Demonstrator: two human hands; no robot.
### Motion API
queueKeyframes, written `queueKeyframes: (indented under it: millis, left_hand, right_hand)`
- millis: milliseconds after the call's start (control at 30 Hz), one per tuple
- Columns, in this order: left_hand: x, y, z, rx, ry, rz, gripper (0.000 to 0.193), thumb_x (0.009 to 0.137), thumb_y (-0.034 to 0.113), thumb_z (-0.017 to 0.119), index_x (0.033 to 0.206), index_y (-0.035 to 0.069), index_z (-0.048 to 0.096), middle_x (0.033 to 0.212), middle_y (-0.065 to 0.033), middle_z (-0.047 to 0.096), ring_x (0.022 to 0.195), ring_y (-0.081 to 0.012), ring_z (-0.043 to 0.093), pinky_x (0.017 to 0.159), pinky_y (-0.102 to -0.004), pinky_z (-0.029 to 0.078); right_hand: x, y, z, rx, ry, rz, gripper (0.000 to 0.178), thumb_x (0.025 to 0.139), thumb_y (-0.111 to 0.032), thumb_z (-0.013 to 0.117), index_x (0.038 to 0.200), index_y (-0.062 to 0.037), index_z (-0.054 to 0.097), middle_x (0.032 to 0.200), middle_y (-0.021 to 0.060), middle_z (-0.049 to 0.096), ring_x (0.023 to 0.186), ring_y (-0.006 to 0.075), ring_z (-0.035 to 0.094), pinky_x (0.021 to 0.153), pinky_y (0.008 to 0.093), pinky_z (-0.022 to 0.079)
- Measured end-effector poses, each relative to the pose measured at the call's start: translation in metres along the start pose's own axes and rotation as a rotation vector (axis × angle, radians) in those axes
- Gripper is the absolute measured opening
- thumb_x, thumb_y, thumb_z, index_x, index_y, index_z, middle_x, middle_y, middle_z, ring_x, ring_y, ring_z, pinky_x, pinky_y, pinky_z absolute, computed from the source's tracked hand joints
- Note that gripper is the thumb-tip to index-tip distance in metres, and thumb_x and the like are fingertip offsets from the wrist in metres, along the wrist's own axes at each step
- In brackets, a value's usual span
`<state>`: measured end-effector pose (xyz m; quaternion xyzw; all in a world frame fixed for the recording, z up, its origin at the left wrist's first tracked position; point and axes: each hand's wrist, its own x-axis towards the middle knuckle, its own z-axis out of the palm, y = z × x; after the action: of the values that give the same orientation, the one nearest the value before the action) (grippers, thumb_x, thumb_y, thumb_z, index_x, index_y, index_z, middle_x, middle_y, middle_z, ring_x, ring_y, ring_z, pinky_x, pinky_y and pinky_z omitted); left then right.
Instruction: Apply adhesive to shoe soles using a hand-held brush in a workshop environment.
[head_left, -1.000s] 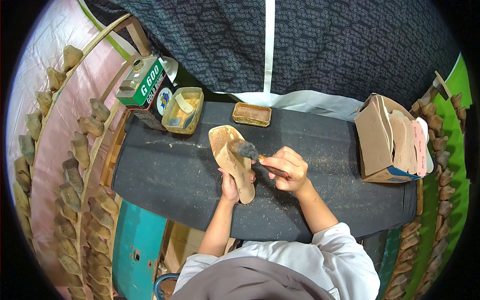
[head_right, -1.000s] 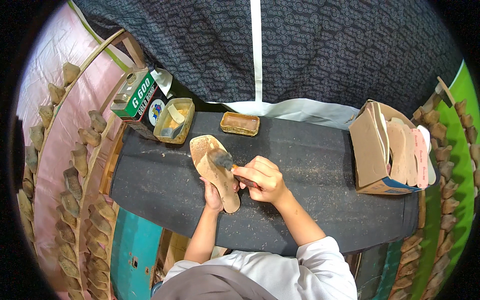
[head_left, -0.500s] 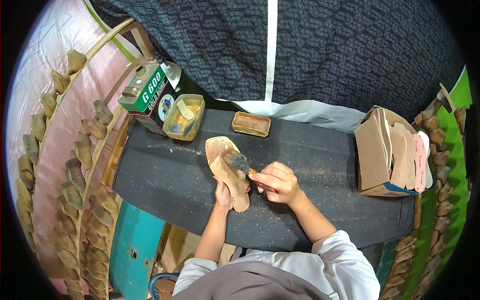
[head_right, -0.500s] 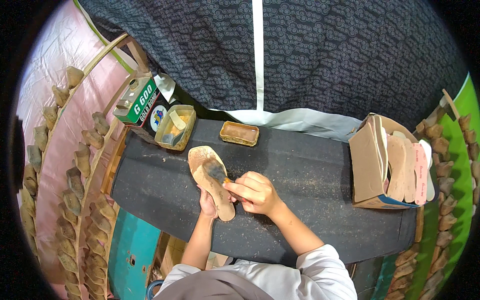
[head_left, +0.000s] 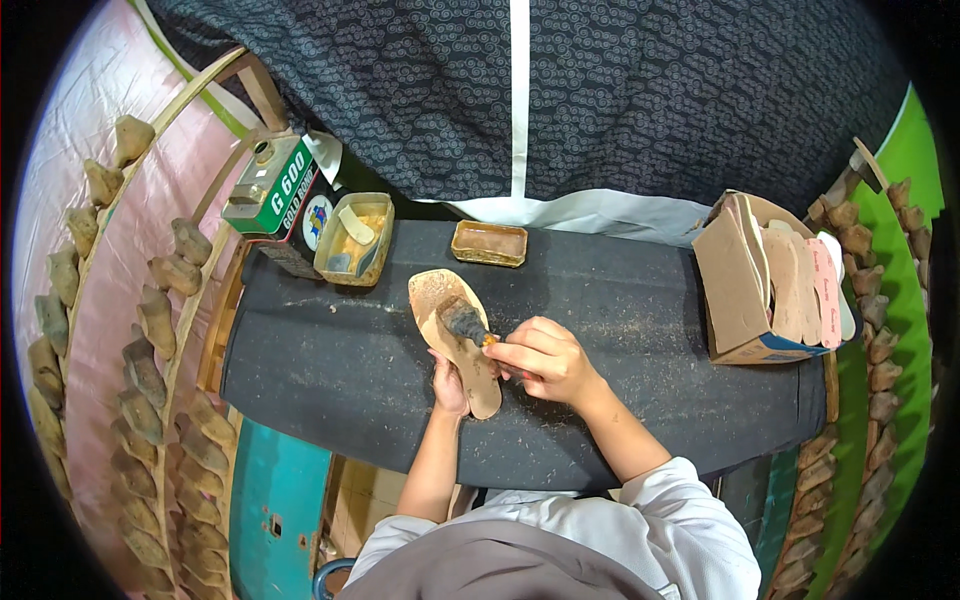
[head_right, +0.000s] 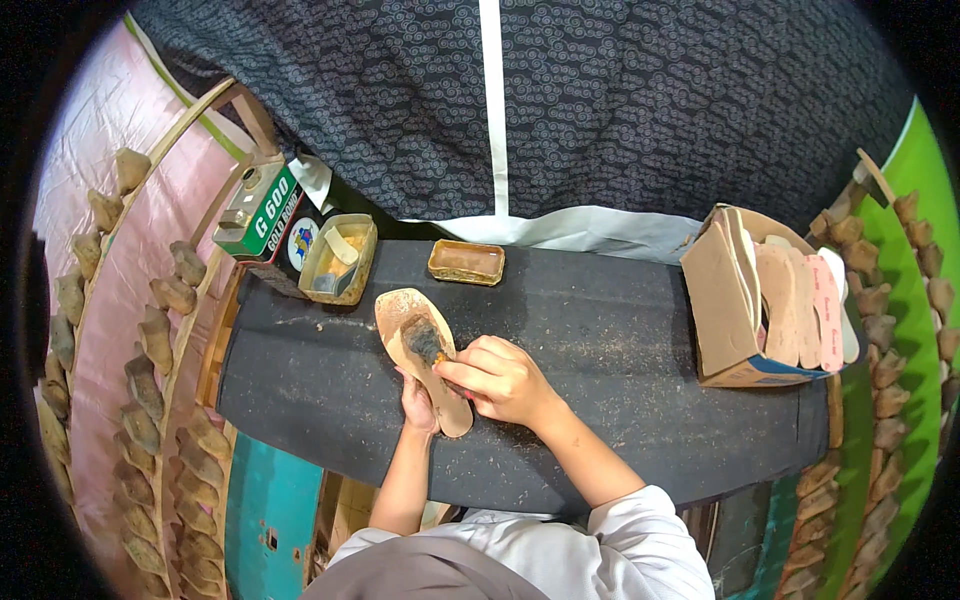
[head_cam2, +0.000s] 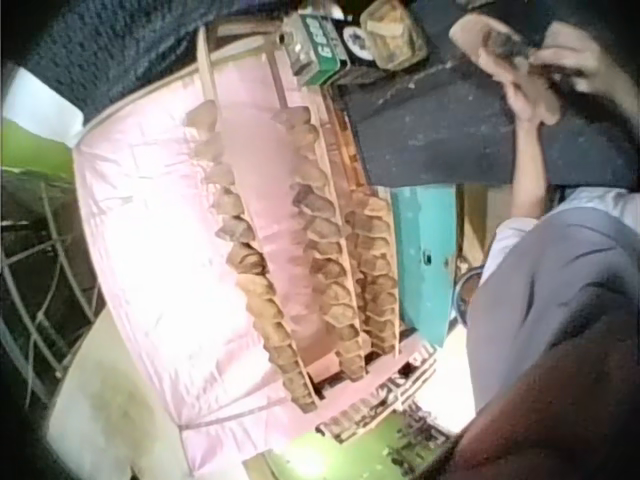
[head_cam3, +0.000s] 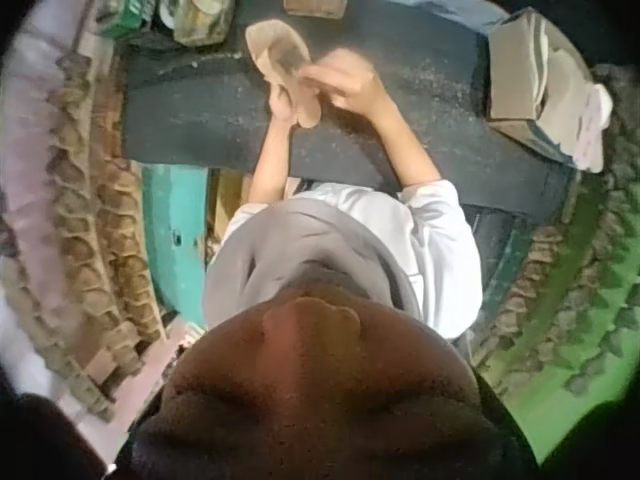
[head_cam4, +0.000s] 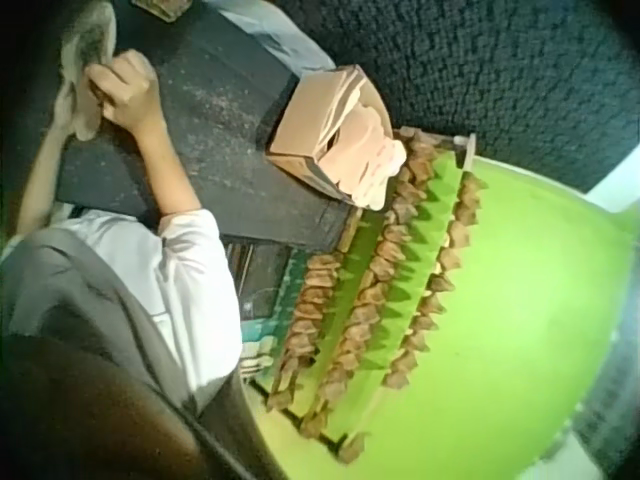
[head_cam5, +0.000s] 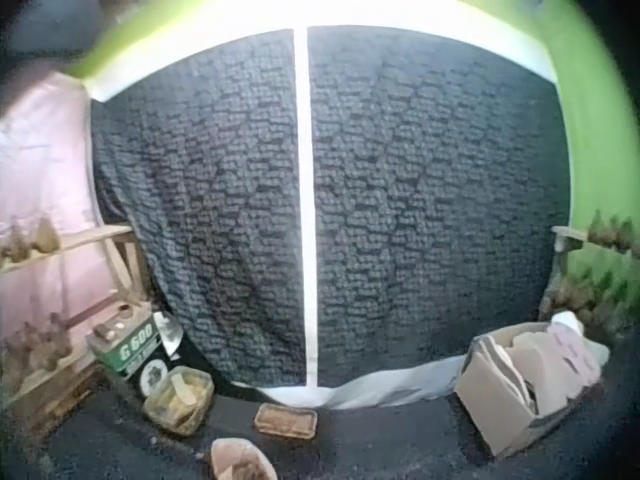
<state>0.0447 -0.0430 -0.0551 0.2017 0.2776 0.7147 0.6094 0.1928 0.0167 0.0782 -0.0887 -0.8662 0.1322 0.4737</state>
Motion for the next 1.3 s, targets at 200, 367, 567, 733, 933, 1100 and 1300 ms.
queueKeyframes:
  millis: [200, 367, 567, 733, 933, 1100, 1300]
  left_hand:
    - [0.009, -0.001, -0.008, -0.075, -0.108, -0.054, 0.077, 0.088, 0.066, 0.015, 0.127, 0.005, 0.04, 0.114, -0.0159, 0.055, 0.085, -0.0229, 0.059, 0.068, -0.0358, 0.053]
    - [0.008, -0.013, -0.007, -0.106, -0.136, -0.106, 0.076, 0.089, 0.064, 0.014, 0.128, 0.005, 0.041, 0.115, -0.0159, 0.055, 0.088, -0.0218, 0.059, 0.075, -0.0354, 0.05]
    - [0.005, -0.009, -0.002, 0.038, -0.149, -0.036, 0.079, 0.087, 0.068, 0.014, 0.13, 0.006, 0.039, 0.116, -0.0155, 0.054, 0.074, -0.021, 0.058, 0.067, -0.0335, 0.048]
    - [0.005, 0.004, 0.013, -0.03, -0.051, 0.037, 0.072, 0.089, 0.062, 0.014, 0.131, 0.008, 0.037, 0.117, -0.0152, 0.053, 0.07, -0.0203, 0.056, 0.06, -0.0342, 0.047]
    - [0.001, 0.006, 0.013, -0.069, -0.125, 0.028, 0.073, 0.084, 0.063, 0.021, 0.134, 0.011, 0.032, 0.122, -0.0178, 0.05, 0.072, -0.0239, 0.054, 0.063, -0.0365, 0.046]
    - [-0.002, 0.002, 0.011, -0.154, -0.145, -0.024, 0.072, 0.084, 0.062, 0.02, 0.133, 0.011, 0.034, 0.121, -0.0182, 0.05, 0.071, -0.0241, 0.055, 0.062, -0.0368, 0.046]
    - [-0.005, 0.002, 0.017, -0.124, -0.137, -0.025, 0.067, 0.089, 0.056, 0.019, 0.128, 0.006, 0.04, 0.116, -0.0202, 0.055, 0.068, -0.0228, 0.057, 0.06, -0.0344, 0.048]
  right_hand:
    - [-0.01, -0.022, 0.006, -0.015, -0.085, 0.08, 0.036, 0.053, 0.001, 0.062, 0.088, -0.0046, 0.066, 0.068, 0.0047, 0.056, 0.062, 0.0209, 0.054, 0.057, 0.0316, 0.045]
    - [-0.019, -0.03, 0.001, 0.008, 0.007, 0.231, 0.038, 0.048, 0.003, 0.055, 0.083, -0.0038, 0.068, 0.063, 0.0043, 0.058, 0.054, 0.0196, 0.051, 0.054, 0.03, 0.043]
    - [-0.02, -0.026, -0.012, -0.232, 0.159, 0.371, 0.041, 0.05, 0.009, 0.045, 0.082, -0.0029, 0.067, 0.065, 0.0051, 0.062, 0.054, 0.014, 0.053, 0.051, 0.0253, 0.044]
    - [-0.01, 0.023, -0.017, -0.261, 0.353, 0.466, 0.035, 0.064, 0.015, 0.055, 0.091, -0.0047, 0.065, 0.078, 0.0084, 0.063, 0.067, 0.0192, 0.059, 0.062, 0.0281, 0.049]
    - [0.0, 0.105, 0.016, -0.205, 0.205, 0.401, 0.026, 0.07, 0.008, 0.057, 0.093, -0.0049, 0.062, 0.076, 0.0102, 0.06, 0.073, 0.0261, 0.06, 0.067, 0.034, 0.049]
    - [0.001, 0.133, 0.036, -0.262, 0.029, 0.414, 0.021, 0.072, 0.005, 0.056, 0.09, -0.0049, 0.061, 0.079, 0.0122, 0.061, 0.078, 0.0302, 0.06, 0.072, 0.0388, 0.048]
    - [-0.006, 0.126, 0.029, -0.248, 0.036, 0.41, 0.023, 0.072, 0.004, 0.058, 0.093, -0.0053, 0.061, 0.079, 0.0108, 0.061, 0.078, 0.0288, 0.059, 0.071, 0.0378, 0.048]
